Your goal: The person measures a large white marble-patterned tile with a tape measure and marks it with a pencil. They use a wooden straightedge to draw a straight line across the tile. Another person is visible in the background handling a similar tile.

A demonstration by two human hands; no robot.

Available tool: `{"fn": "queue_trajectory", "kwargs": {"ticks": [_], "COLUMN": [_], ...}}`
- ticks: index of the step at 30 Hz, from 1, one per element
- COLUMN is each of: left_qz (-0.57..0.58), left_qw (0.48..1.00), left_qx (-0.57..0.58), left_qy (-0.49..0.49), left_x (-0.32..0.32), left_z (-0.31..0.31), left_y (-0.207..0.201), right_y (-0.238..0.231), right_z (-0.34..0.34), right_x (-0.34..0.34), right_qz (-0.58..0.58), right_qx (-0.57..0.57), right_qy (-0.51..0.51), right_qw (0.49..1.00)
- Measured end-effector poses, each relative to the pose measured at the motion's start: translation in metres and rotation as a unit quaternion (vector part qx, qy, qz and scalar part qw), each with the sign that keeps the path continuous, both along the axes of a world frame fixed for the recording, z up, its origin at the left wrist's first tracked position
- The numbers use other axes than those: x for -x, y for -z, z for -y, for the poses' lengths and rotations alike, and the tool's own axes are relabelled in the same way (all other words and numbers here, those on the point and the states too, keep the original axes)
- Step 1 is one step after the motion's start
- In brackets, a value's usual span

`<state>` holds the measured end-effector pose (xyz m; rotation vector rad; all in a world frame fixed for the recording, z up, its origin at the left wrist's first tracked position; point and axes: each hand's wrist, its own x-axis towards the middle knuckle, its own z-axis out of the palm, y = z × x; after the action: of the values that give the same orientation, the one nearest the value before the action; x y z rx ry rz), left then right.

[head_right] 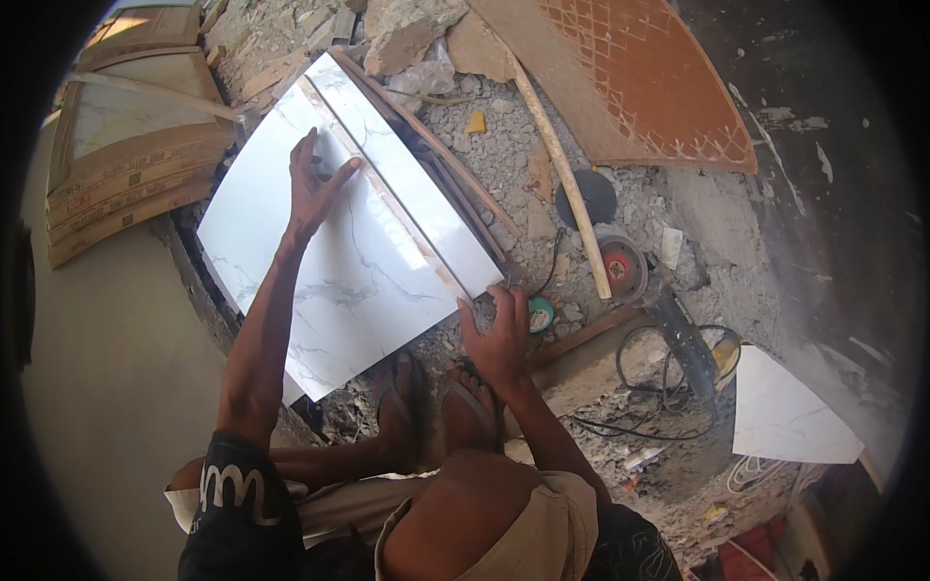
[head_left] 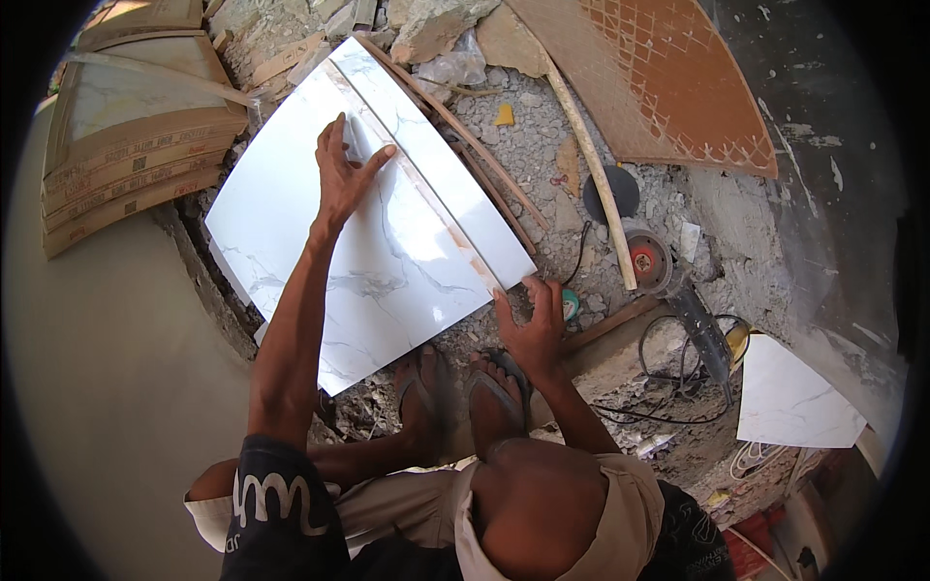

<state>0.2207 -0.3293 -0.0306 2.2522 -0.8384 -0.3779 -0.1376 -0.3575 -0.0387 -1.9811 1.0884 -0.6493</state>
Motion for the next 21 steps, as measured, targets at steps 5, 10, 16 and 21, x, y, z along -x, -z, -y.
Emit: {"fn": "queue_trajectory", "kwargs": {"ticks": [5, 10, 16, 21], "left_qz": [0.070, 0.090, 0.059, 0.036], "left_qw": [0.987, 0.981, 0.986, 0.990], "left_qx": [-0.083, -0.096, -0.085, -0.052], "left_qy": [0.119, 0.145, 0.127, 0.126], "left_x": [0.001, 0.002, 0.002, 0.004], "left_z": [-0.005, -0.003, -0.003, 0.000], "left_y": [0.011, 0.013, 0.016, 0.013], "right_y": [0.011, 0.020, 0.041, 0.039], "right_z": [-0.018, -0.023, -0.029, -0.031], "right_x": [0.014, 0.006, 0.003, 0.001], "right_qz": [0.028, 0.068, 0.076, 0.082], "right_qx": [-0.148, -0.225, -0.262, -0.306], "right_qy": [0.019, 0.074, 0.128, 0.166], "right_qw": [0.988, 0.969, 0.954, 0.934]}}
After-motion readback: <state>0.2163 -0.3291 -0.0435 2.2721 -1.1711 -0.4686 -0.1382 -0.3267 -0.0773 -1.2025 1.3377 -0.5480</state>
